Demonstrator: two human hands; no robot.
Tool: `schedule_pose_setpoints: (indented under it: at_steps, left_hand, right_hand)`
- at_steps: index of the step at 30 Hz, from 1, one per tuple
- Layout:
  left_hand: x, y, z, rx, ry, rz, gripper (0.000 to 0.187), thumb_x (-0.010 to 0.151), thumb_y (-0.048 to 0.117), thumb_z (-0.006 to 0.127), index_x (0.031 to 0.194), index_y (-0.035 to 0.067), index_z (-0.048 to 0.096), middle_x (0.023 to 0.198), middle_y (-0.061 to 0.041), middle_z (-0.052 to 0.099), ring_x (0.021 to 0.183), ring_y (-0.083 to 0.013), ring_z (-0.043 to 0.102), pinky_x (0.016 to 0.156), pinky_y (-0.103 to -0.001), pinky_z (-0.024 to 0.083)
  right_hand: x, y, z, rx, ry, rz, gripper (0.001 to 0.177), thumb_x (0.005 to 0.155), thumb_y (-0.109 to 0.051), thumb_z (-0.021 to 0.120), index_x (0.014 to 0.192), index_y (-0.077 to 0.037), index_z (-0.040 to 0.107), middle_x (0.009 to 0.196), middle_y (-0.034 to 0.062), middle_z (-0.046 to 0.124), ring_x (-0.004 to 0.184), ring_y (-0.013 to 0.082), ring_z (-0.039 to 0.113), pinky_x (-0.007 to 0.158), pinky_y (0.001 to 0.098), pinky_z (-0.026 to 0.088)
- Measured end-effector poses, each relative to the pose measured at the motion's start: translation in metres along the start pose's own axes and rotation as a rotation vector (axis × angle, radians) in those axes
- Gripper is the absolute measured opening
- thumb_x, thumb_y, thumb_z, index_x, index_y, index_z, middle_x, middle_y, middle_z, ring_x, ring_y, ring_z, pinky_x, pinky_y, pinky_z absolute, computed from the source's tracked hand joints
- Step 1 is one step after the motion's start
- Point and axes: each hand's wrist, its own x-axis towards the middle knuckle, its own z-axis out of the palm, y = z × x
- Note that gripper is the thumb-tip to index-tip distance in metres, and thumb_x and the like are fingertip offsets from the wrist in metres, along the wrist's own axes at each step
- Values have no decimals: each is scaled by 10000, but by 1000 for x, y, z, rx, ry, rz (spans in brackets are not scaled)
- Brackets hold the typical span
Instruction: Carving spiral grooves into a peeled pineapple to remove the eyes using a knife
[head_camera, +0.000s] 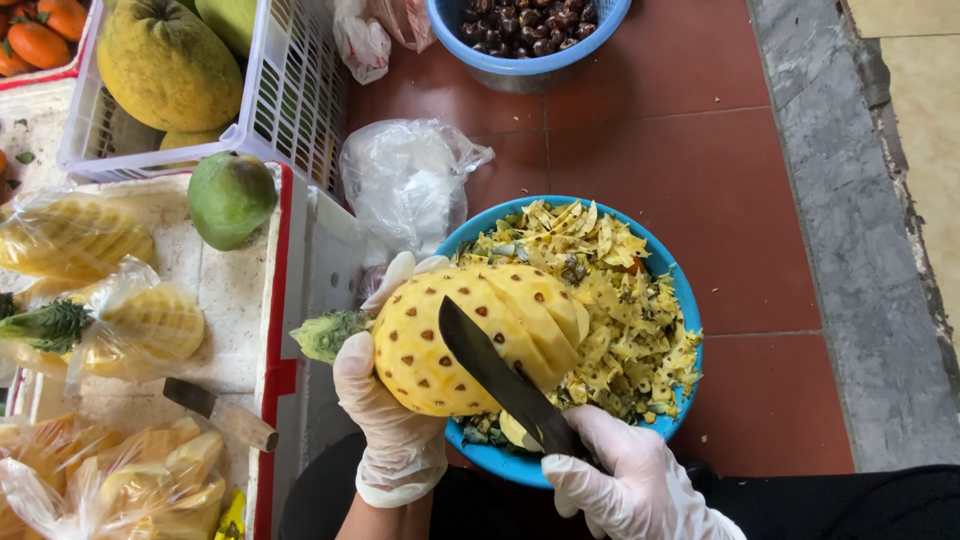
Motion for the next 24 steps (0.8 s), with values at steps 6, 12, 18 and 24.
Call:
schedule_pose_setpoints:
  at_steps: [6, 12, 18, 24]
  left_hand:
    - [-2, 4, -11, 117, -36, 75, 687, 879, 369, 839, 1391, -38, 625, 1387, -270, 613, 1303, -393, 585, 1179, -589, 402]
    - [6, 11, 23, 81, -136, -21, 483, 776, 331, 900, 984, 199, 485, 1180, -74, 553, 1125, -223, 559, 1056, -396, 387]
    - [-1, 12, 27, 283, -52, 79, 504, 757, 412, 883, 1019, 133, 555, 1285, -222, 606, 1189, -347, 592, 1123, -530, 391]
    - [3, 2, 23, 151, -92, 12, 469, 791, 361, 877, 1038, 131, 551, 1232, -169, 621, 1179, -313, 601, 1122, -508, 418]
  right_hand:
    - [-4, 8, -3, -200, -16, -107, 693, 646, -701, 603, 1124, -312, 920, 643, -94, 839, 694, 51, 784, 701, 212, 587]
    - [-11, -3, 2, -150, -25, 42, 749, 588, -682, 622, 1178, -326, 918, 620, -73, 819, 729, 51, 793, 804, 215, 597]
    - [-12, -5, 12, -160, 1, 132, 714, 578, -670, 618, 1148, -345, 901, 874, -118, 743, 874, 28, 680, 789, 219, 521]
    - [2, 13, 22, 499, -152, -123, 711, 705, -532, 702, 1136, 14, 853, 540, 170, 683, 347, 149, 460, 333, 241, 269]
